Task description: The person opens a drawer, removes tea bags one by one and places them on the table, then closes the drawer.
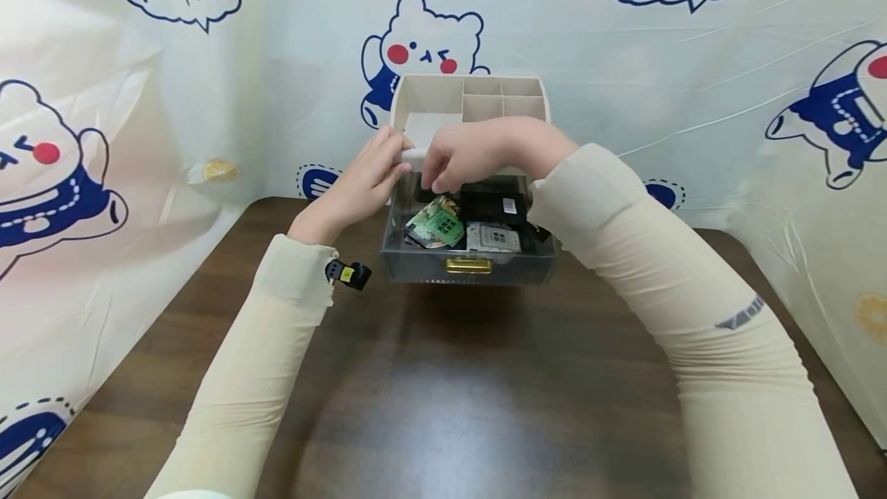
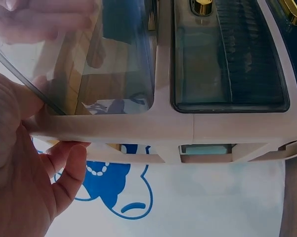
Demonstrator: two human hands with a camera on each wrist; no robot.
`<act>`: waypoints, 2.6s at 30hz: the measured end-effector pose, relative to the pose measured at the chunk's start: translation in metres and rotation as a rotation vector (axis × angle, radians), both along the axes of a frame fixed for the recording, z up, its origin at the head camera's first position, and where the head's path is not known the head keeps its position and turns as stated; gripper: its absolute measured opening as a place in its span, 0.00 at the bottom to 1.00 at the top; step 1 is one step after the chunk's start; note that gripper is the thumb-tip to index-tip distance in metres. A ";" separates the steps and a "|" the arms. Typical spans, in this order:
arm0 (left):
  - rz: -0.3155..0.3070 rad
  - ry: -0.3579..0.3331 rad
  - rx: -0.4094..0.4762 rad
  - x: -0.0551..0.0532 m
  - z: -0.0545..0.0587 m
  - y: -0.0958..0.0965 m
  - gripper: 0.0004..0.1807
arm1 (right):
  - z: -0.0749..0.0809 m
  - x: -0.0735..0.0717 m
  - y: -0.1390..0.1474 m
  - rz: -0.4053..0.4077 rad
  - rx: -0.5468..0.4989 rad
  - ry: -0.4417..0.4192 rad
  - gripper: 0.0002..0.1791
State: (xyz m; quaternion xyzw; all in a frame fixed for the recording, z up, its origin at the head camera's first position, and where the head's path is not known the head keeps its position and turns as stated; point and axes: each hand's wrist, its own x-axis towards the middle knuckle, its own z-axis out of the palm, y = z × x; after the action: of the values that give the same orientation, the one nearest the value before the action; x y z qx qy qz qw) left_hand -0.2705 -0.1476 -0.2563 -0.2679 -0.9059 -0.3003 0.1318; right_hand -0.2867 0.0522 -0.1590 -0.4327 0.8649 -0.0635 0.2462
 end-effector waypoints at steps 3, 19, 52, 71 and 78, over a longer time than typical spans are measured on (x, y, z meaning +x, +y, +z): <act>-0.008 0.029 -0.014 -0.001 0.001 0.002 0.09 | -0.005 -0.001 -0.009 0.037 0.064 -0.044 0.20; -0.016 0.032 -0.023 -0.002 0.004 0.003 0.10 | -0.018 0.003 -0.019 0.054 0.216 -0.007 0.22; -0.011 0.001 -0.029 -0.002 0.002 0.000 0.10 | -0.019 0.009 -0.003 0.175 0.066 0.137 0.11; -0.012 0.039 -0.045 -0.001 0.002 0.000 0.09 | -0.003 0.006 0.012 0.066 -0.291 0.215 0.07; 0.006 0.025 -0.045 -0.001 0.001 0.000 0.10 | 0.005 0.008 0.025 -0.089 -0.411 0.205 0.06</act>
State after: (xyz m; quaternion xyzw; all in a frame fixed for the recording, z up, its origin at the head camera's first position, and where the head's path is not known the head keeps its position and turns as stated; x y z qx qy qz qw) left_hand -0.2715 -0.1473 -0.2550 -0.2718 -0.9115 -0.2761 0.1381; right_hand -0.2792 0.0768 -0.1539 -0.4392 0.8726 -0.2048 0.0609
